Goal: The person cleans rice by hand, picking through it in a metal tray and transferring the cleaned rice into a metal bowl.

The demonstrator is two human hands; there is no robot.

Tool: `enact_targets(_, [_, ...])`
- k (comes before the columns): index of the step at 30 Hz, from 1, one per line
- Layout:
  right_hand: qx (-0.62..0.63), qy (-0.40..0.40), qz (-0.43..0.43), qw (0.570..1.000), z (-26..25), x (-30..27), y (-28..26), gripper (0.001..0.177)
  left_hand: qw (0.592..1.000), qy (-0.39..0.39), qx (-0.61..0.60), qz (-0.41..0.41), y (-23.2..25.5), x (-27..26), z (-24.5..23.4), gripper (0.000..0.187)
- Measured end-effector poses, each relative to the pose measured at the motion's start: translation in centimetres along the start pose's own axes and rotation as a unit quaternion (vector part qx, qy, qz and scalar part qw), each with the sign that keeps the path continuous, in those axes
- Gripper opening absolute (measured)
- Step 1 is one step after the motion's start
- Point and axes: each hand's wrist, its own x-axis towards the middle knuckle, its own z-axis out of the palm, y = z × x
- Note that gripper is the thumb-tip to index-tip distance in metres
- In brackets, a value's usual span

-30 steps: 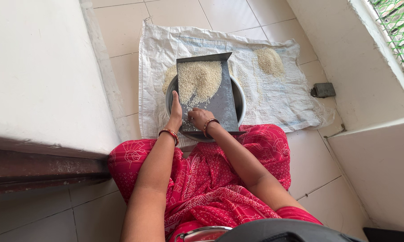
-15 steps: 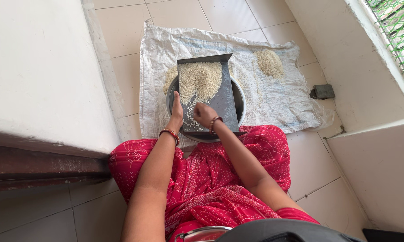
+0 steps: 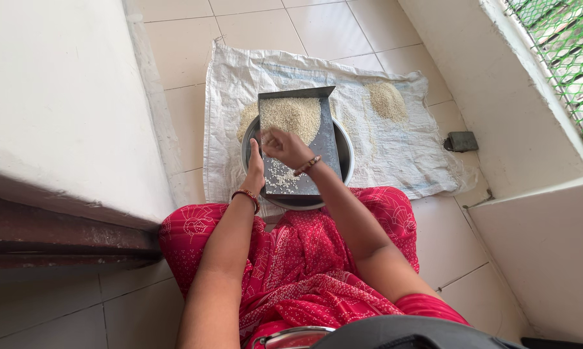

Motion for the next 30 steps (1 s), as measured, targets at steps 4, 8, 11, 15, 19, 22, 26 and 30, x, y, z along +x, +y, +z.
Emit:
enact_targets(4, [-0.044, 0.104, -0.090, 0.990, -0.5, 0.5, -2.1, 0.021, 0.999, 0.015, 0.036, -0.029, 0.9, -0.8, 0.6, 0.103])
enact_targets(8, [-0.220, 0.075, 0.033, 0.972, -0.8, -0.8, 3.1, 0.021, 0.997, 0.021, 0.029, -0.067, 2.3, -2.4, 1.3, 0.102])
enact_targets(11, [-0.235, 0.033, 0.066, 0.969, 0.0, -2.4, 8.1, 0.026, 0.998, 0.027, 0.027, -0.042, 1.9, -1.9, 1.1, 0.104])
enact_targets(15, [-0.255, -0.004, 0.085, 0.963, 1.0, -4.0, 11.7, 0.023, 0.999, 0.029, 0.024, -0.025, 0.8, -1.0, 0.6, 0.106])
enact_targets(19, [-0.155, -0.128, 0.116, 0.973, 1.1, -5.5, 10.1, 0.025, 0.998, 0.030, 0.049, -0.012, 0.3, -0.6, 0.4, 0.107])
enact_targets(22, [-0.162, -0.129, 0.117, 0.971, 1.2, -6.1, 8.6, 0.026, 0.999, 0.020, 0.050, 0.003, 0.1, -0.4, 0.2, 0.107])
enact_targets(26, [-0.190, -0.037, 0.161, 0.968, 0.5, -6.4, 8.9, 0.023, 0.998, 0.024, 0.061, -0.013, 0.5, -0.9, 0.5, 0.105])
enact_targets(30, [-0.176, 0.051, 0.176, 0.967, 0.4, -6.7, 10.3, 0.029, 0.994, 0.027, 0.099, -0.030, 1.5, -1.9, 1.0, 0.102])
